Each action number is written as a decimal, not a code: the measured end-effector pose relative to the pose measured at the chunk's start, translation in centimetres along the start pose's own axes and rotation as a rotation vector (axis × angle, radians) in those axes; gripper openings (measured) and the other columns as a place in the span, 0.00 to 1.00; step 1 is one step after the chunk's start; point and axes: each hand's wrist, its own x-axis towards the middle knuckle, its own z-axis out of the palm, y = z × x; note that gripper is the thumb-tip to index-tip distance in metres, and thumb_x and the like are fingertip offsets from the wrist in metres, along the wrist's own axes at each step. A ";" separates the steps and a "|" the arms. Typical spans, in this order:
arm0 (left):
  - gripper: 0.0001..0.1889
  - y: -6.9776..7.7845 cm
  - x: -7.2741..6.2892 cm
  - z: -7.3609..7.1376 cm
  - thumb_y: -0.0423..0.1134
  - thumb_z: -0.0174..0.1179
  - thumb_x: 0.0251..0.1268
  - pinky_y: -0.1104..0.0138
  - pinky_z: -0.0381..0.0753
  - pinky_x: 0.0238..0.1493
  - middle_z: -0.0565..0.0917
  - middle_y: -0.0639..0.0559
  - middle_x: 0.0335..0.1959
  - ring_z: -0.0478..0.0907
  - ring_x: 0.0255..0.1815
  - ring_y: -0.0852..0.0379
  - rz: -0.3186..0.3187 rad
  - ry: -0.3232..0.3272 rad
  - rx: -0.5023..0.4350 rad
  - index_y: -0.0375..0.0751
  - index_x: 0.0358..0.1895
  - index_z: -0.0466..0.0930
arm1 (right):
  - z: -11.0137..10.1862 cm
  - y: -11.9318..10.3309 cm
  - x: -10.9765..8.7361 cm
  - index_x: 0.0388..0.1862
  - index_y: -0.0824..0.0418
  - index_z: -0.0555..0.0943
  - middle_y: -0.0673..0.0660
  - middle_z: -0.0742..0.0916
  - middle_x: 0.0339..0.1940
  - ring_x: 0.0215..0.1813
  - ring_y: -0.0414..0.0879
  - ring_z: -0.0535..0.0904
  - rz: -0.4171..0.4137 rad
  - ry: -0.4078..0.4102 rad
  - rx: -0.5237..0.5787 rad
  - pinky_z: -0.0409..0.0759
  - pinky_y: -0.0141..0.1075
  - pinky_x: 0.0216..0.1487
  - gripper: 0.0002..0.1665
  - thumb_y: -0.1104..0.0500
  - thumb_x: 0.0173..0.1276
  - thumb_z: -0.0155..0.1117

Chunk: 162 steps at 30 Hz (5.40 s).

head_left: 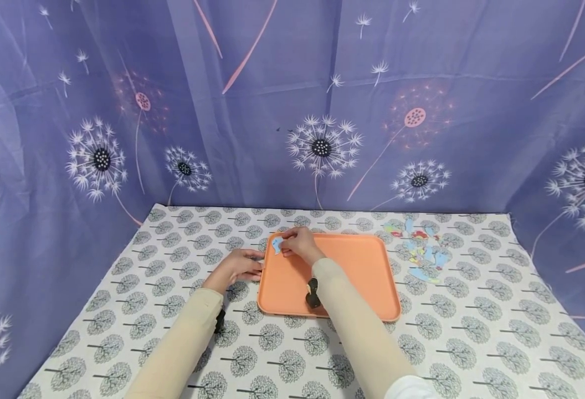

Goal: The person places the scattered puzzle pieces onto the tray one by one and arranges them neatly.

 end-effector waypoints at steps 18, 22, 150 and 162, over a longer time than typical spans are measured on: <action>0.24 0.1 0.2 0.2 0.22 0.61 0.59 0.65 0.89 0.36 0.84 0.36 0.33 0.84 0.24 0.55 -0.029 0.027 0.025 0.31 0.61 0.74 | -3.3 -1.8 -0.3 0.55 0.77 0.75 0.64 0.84 0.39 0.40 0.62 0.84 -0.059 -0.052 0.058 0.88 0.44 0.45 0.21 0.73 0.63 0.63; 0.25 0.0 0.2 0.2 0.22 0.61 0.59 0.66 0.89 0.35 0.84 0.36 0.33 0.84 0.24 0.55 -0.026 0.033 0.025 0.31 0.62 0.73 | -4.5 -2.0 -0.2 0.56 0.77 0.75 0.68 0.84 0.42 0.49 0.68 0.80 -0.083 -0.040 0.044 0.84 0.50 0.52 0.20 0.72 0.64 0.61; 0.22 -1.1 -0.4 0.5 0.22 0.61 0.59 0.66 0.89 0.31 0.85 0.39 0.30 0.83 0.23 0.56 0.053 0.044 0.029 0.29 0.58 0.76 | -16.8 -1.8 -3.4 0.65 0.74 0.69 0.72 0.80 0.56 0.46 0.48 0.82 -0.052 0.200 -0.075 0.83 0.44 0.57 0.25 0.68 0.70 0.57; 0.22 -1.1 -0.2 0.6 0.23 0.61 0.59 0.64 0.89 0.33 0.85 0.39 0.30 0.84 0.25 0.55 0.061 0.056 0.043 0.29 0.59 0.75 | -12.6 -3.1 -3.5 0.62 0.77 0.70 0.67 0.83 0.44 0.36 0.43 0.83 -0.050 0.143 0.064 0.87 0.41 0.48 0.25 0.74 0.65 0.58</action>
